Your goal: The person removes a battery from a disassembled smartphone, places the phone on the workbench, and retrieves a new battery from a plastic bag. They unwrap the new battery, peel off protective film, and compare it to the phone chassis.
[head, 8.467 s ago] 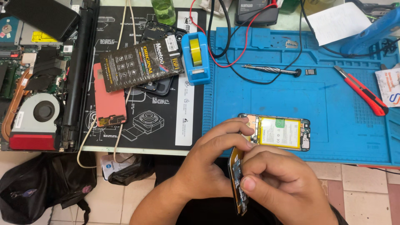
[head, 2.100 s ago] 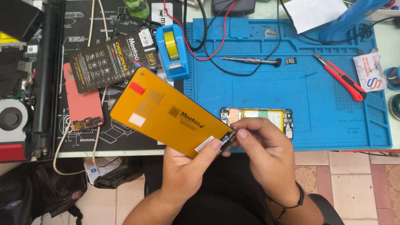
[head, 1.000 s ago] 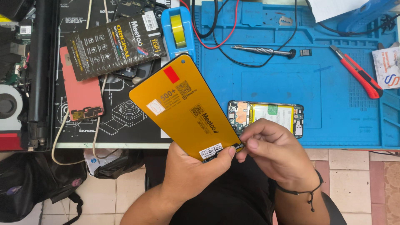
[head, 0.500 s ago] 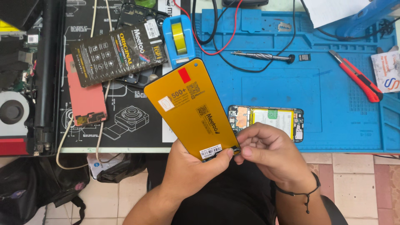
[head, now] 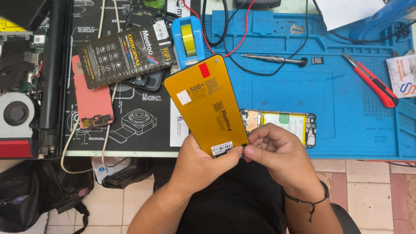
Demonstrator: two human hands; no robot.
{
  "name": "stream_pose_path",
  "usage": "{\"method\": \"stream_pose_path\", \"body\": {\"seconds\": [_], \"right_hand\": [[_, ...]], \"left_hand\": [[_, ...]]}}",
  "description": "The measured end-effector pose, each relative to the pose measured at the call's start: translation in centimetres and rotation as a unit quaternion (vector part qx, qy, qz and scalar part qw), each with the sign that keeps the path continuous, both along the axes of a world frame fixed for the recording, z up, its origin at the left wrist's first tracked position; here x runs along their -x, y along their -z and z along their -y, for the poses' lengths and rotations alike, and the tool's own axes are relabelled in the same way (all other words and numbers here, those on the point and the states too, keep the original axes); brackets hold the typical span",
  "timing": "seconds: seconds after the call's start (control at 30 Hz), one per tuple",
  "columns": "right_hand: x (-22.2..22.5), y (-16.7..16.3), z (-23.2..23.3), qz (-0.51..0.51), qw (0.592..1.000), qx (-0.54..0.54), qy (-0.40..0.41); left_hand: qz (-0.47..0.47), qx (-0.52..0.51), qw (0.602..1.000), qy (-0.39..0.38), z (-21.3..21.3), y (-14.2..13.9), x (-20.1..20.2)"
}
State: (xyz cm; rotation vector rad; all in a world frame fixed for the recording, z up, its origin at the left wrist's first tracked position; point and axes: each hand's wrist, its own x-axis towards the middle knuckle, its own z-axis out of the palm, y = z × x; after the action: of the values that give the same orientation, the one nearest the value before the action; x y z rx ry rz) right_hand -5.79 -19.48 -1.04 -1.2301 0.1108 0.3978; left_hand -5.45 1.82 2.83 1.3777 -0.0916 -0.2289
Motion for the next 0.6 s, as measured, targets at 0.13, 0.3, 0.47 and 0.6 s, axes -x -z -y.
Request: {"method": "stream_pose_path", "body": {"seconds": [0.13,0.3,0.47,0.6], "right_hand": [[-0.1,0.5,0.6,-0.022,0.998,-0.061,-0.022],[-0.4,0.9,1.3,-0.061,0.985,-0.154,-0.044],[-0.5,0.8,0.8,-0.031,0.992,-0.114,-0.045],[0.0,0.2,-0.1,0.019,1.0,-0.016,-0.005]], "left_hand": [[0.002,0.018,1.0,0.015,-0.2,0.0,0.0],[-0.001,0.019,1.0,0.015,-0.4,0.1,0.0],[-0.003,0.024,1.0,0.016,-0.4,0.3,0.0],[-0.005,0.043,0.999,0.001,-0.2,0.5,0.1]]}}
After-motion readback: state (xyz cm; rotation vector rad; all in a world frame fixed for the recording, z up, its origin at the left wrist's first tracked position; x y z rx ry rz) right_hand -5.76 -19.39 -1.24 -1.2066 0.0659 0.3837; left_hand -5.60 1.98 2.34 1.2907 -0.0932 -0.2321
